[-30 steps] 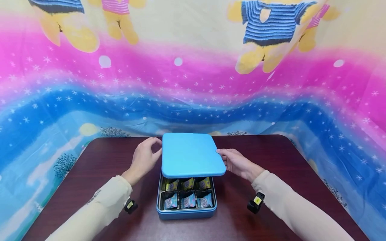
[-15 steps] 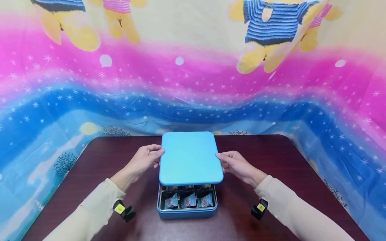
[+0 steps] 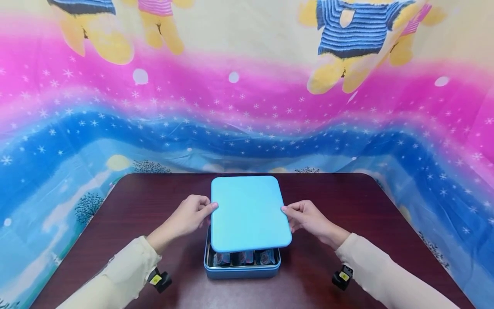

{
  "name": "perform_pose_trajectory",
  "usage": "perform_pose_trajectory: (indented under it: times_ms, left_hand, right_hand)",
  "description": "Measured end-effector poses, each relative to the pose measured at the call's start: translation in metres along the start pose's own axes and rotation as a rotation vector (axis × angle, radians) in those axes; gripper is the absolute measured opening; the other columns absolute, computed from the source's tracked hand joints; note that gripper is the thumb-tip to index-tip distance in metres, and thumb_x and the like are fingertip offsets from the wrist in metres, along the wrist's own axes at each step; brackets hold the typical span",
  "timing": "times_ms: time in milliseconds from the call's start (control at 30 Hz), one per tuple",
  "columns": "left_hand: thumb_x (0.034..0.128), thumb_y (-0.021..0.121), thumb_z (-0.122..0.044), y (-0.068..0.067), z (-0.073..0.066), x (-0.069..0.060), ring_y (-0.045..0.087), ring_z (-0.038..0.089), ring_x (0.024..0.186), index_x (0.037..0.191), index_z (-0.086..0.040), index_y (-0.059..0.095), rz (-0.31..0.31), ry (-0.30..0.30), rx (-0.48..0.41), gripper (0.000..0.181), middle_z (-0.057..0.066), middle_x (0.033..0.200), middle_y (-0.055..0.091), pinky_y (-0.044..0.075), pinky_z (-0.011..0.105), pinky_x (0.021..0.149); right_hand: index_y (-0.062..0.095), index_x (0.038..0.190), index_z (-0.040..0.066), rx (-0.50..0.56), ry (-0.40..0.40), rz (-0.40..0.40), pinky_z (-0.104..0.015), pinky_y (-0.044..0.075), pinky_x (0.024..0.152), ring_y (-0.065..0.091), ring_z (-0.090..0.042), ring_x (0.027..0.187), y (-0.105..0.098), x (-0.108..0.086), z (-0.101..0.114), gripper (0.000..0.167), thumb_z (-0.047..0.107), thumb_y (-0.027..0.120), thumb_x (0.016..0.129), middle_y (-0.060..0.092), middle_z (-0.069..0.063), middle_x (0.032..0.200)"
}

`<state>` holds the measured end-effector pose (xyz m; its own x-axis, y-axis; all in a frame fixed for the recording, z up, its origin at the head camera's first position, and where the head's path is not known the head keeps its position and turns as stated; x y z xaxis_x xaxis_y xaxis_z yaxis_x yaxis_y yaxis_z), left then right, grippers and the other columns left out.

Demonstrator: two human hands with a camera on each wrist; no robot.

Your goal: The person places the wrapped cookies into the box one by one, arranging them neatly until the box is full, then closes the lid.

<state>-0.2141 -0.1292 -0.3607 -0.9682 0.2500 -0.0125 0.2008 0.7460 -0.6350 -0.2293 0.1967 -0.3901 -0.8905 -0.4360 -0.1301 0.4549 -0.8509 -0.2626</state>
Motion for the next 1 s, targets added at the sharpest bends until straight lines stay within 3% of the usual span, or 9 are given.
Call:
perform_pose_trajectory:
  times_ms: [200, 567, 800, 1000]
  left_hand:
    - [0.1035, 0.055, -0.036, 0.002, 0.005, -0.003, 0.046, 0.014, 0.048, 0.073, -0.009, 0.059, 0.021, -0.007, 0.038, 0.041, 0.001, 0.056, 0.058, 0.04, 0.029, 0.053]
    - [0.1039, 0.053, -0.037, 0.013, 0.02, -0.009, 0.046, 0.016, 0.049, 0.071, -0.008, 0.058, 0.087, -0.07, 0.081, 0.044, 0.006, 0.055, 0.056, 0.04, 0.03, 0.057]
    - [0.104, 0.053, -0.037, 0.018, 0.028, -0.012, 0.045, 0.015, 0.049, 0.07, -0.008, 0.058, 0.089, -0.086, 0.078, 0.045, 0.008, 0.054, 0.056, 0.038, 0.03, 0.055]
    - [0.1039, 0.053, -0.037, 0.024, 0.034, -0.014, 0.045, 0.015, 0.048, 0.07, -0.009, 0.057, 0.096, -0.106, 0.08, 0.044, 0.001, 0.052, 0.051, 0.038, 0.03, 0.054]
  right_hand:
    - [0.072, 0.103, -0.008, -0.086, -0.009, 0.042, -0.039, 0.06, 0.064, 0.066, -0.011, 0.058, 0.009, -0.003, -0.001, 0.039, 0.028, 0.058, 0.103, 0.07, -0.006, 0.07]
    - [0.066, 0.072, 0.0, -0.258, -0.071, 0.069, -0.037, 0.056, 0.053, 0.059, -0.013, 0.048, 0.02, -0.003, -0.001, 0.047, 0.033, 0.056, 0.103, 0.062, -0.011, 0.06]
    - [0.059, 0.071, 0.0, -0.331, -0.071, 0.092, -0.029, 0.047, 0.049, 0.049, -0.009, 0.048, 0.029, -0.004, -0.007, 0.046, 0.032, 0.057, 0.103, 0.053, -0.001, 0.059]
    - [0.059, 0.072, -0.001, -0.366, -0.05, 0.125, -0.028, 0.045, 0.048, 0.047, -0.009, 0.049, 0.033, -0.006, -0.013, 0.047, 0.034, 0.055, 0.104, 0.052, -0.001, 0.059]
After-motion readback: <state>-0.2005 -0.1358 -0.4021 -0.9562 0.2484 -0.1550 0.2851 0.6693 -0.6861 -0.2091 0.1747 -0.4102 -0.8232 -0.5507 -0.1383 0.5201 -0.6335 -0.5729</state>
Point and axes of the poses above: each hand's wrist, its own x-axis towards the middle knuckle, its own y-axis out of the palm, z = x × y, the point moved 4 cm from there along x, towards the middle knuckle
